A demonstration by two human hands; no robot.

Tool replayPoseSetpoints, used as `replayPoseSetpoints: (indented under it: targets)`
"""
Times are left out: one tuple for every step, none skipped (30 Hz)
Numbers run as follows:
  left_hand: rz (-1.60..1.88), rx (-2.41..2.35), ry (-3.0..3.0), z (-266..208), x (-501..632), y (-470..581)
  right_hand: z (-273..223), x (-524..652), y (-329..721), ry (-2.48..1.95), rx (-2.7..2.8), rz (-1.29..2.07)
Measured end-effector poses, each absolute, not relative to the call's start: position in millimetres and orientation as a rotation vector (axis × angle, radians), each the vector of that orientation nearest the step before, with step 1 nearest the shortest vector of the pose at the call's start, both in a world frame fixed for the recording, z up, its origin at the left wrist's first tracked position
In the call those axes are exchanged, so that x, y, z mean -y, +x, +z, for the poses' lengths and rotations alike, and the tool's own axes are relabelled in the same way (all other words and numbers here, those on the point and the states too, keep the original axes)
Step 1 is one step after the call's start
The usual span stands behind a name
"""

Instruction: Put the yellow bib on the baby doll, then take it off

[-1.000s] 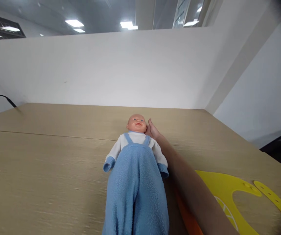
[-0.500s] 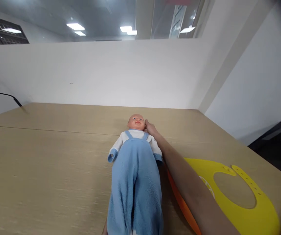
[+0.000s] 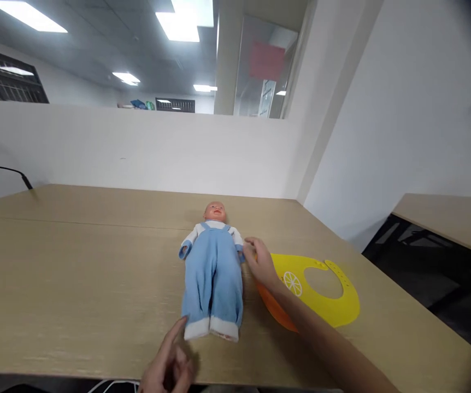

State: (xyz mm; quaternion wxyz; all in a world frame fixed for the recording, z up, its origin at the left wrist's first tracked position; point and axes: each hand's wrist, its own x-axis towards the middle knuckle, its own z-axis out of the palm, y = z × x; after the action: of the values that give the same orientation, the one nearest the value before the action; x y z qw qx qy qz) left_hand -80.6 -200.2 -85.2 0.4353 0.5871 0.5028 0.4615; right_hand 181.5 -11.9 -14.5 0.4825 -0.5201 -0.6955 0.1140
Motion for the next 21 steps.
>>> replayPoseSetpoints:
  targets:
    - [1.193, -1.336, 1.609, -81.4, 198.3, -85.3, -14.8, 39.4, 180.1, -1.196, 1.793, 0.27]
    - [1.239, -1.404, 1.744, -77.0, 195.2, -88.1, -15.7, 66.0, 178.0, -1.13, 1.885, 0.285]
    - [1.276, -1.448, 1.864, -72.4, 191.6, -89.1, -17.3, 90.6, 175.2, -1.069, 1.971, 0.301]
    - [1.289, -1.473, 1.971, -68.1, 187.9, -88.3, -19.6, 112.3, 172.0, -1.026, 2.074, 0.304]
    - [1.286, -1.494, 2.059, -64.8, 184.3, -86.2, -22.5, 130.1, 168.4, -1.009, 2.14, 0.269]
    - [1.277, -1.512, 2.128, -62.5, 181.1, -83.3, -25.9, 143.7, 164.6, -1.021, 2.21, 0.213]
    - [1.272, -1.527, 2.183, -61.6, 178.1, -80.1, -29.6, 152.8, 160.7, -1.037, 2.27, 0.163]
    - [1.275, -1.538, 2.228, -62.0, 175.5, -76.9, -33.4, 157.8, 156.8, -1.069, 2.313, 0.111]
    - [1.286, -1.543, 2.262, -63.3, 173.0, -74.1, -37.1, 159.4, 153.3, -1.114, 2.342, 0.06]
    - [1.306, -1.547, 2.286, -65.3, 170.9, -71.9, -40.6, 158.5, 150.4, -1.163, 2.353, 0.014]
    - [1.324, -1.552, 2.302, -67.5, 168.9, -70.0, -43.7, 156.0, 148.0, -1.21, 2.352, -0.03]
    - [1.336, -1.559, 2.313, -69.6, 167.2, -68.6, -46.3, 153.1, 146.3, -1.25, 2.344, -0.071]
    - [1.342, -1.569, 2.321, -71.3, 165.8, -67.3, -48.4, 150.5, 145.3, -1.272, 2.339, -0.106]
    - [1.347, -1.579, 2.327, -72.5, 164.7, -66.2, -49.8, 148.6, 144.8, -1.279, 2.335, -0.135]
    - [1.35, -1.585, 2.332, -73.3, 163.9, -65.1, -50.7, 147.6, 144.6, -1.276, 2.334, -0.158]
    - [1.354, -1.585, 2.334, -73.5, 163.2, -64.0, -51.1, 147.6, 144.5, -1.269, 2.334, -0.176]
    - [1.358, -1.583, 2.333, -73.5, 162.8, -63.0, -51.1, 148.2, 144.6, -1.263, 2.331, -0.192]
    - [1.361, -1.58, 2.328, -73.4, 162.4, -62.1, -50.9, 149.1, 144.6, -1.258, 2.328, -0.206]
    - [1.362, -1.579, 2.323, -73.2, 162.0, -61.4, -50.6, 150.1, 144.7, -1.255, 2.323, -0.218]
    - [1.358, -1.579, 2.319, -73.2, 161.7, -61.0, -50.3, 150.8, 144.7, -1.252, 2.323, -0.225]
    - [1.35, -1.58, 2.319, -73.4, 161.3, -60.8, -50.1, 151.2, 144.7, -1.25, 2.326, -0.229]
